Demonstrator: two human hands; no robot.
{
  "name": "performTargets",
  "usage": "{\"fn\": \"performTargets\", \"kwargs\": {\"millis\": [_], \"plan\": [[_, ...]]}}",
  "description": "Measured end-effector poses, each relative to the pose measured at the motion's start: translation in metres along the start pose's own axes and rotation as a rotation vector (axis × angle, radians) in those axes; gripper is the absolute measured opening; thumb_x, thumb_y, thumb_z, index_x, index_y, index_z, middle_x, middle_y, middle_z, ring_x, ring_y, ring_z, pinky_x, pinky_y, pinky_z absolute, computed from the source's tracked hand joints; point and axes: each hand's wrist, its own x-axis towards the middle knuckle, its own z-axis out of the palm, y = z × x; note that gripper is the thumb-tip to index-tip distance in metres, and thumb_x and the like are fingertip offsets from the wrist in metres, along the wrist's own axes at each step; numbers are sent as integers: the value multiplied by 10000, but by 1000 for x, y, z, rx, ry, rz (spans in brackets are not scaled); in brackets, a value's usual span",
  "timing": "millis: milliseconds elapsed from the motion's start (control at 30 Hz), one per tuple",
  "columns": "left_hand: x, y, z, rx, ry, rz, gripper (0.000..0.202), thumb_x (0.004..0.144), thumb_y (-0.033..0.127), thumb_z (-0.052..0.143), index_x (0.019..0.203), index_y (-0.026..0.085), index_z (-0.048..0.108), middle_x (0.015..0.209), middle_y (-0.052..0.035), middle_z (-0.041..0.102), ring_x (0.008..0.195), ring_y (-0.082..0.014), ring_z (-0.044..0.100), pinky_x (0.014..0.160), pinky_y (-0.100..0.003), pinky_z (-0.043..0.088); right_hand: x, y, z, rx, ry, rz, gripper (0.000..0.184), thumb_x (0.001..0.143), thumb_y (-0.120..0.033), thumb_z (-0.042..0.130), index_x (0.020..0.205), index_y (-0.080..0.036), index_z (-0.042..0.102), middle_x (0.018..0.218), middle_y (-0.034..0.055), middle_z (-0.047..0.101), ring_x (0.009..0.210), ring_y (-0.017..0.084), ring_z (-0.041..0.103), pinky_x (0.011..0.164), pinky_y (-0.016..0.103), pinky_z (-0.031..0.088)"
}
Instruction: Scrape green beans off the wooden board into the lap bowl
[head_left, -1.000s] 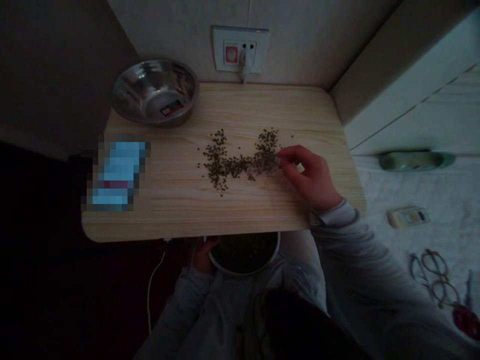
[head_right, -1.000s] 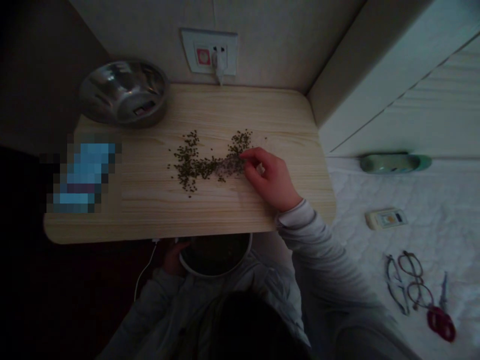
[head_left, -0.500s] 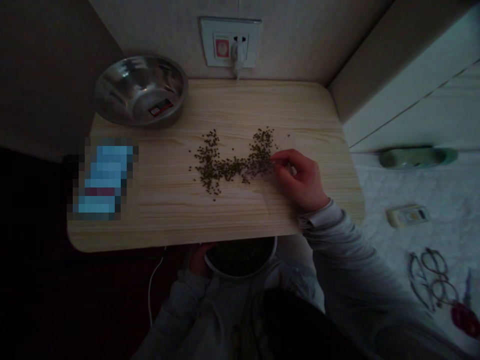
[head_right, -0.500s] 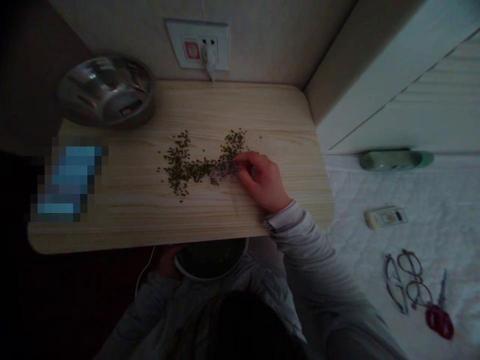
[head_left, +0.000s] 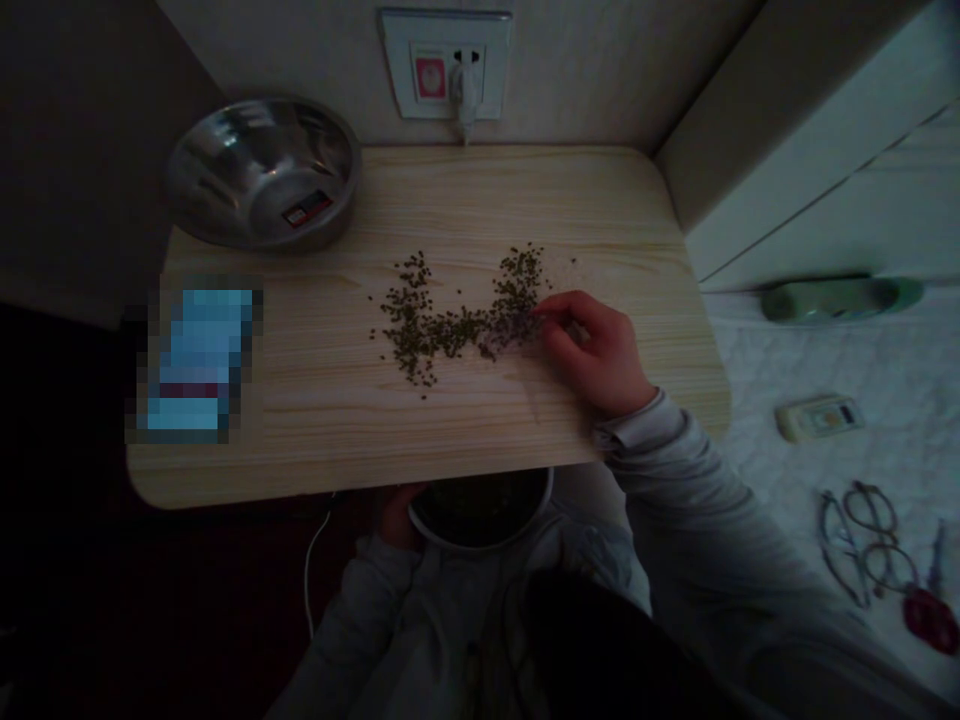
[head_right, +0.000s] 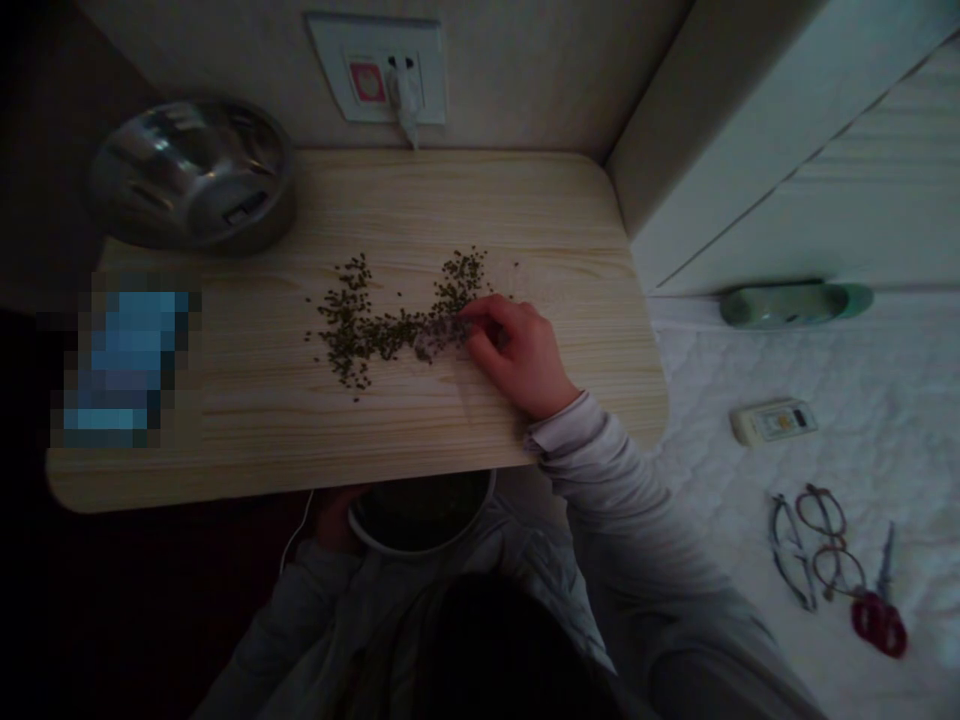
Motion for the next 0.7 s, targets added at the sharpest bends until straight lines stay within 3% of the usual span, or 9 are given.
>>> {"fn": "performTargets", "kwargs": {"millis": [167, 333, 700], "plan": [[0, -4, 3, -57, 63, -40, 69, 466, 191, 618, 533, 174, 618, 642, -16, 643, 861, -230, 554, 836, -357, 375, 0, 1, 0, -12, 43, 7, 173, 702, -203, 441, 833, -187, 552, 708, 8, 553, 643, 124, 497, 620, 286, 407], [2, -12, -1, -81, 44, -81, 73, 457, 205, 621, 523, 176, 611, 621, -18, 636, 861, -232, 554, 835, -364, 374, 0, 3, 1, -9, 90, 10, 174, 707, -206, 434, 836, -190, 551, 707, 5, 550, 643, 121, 495, 618, 281, 408], [5, -15, -9, 85, -24, 76, 61, 426, 199, 644, 445, 215, 588, 629, -10, 638, 829, -229, 561, 856, -355, 360, 0, 1, 1, -8, 47, 0, 181, 715, -229, 433, 850, -193, 548, 713, 8, 560, 647, 125, 503, 630, 292, 413]]}}
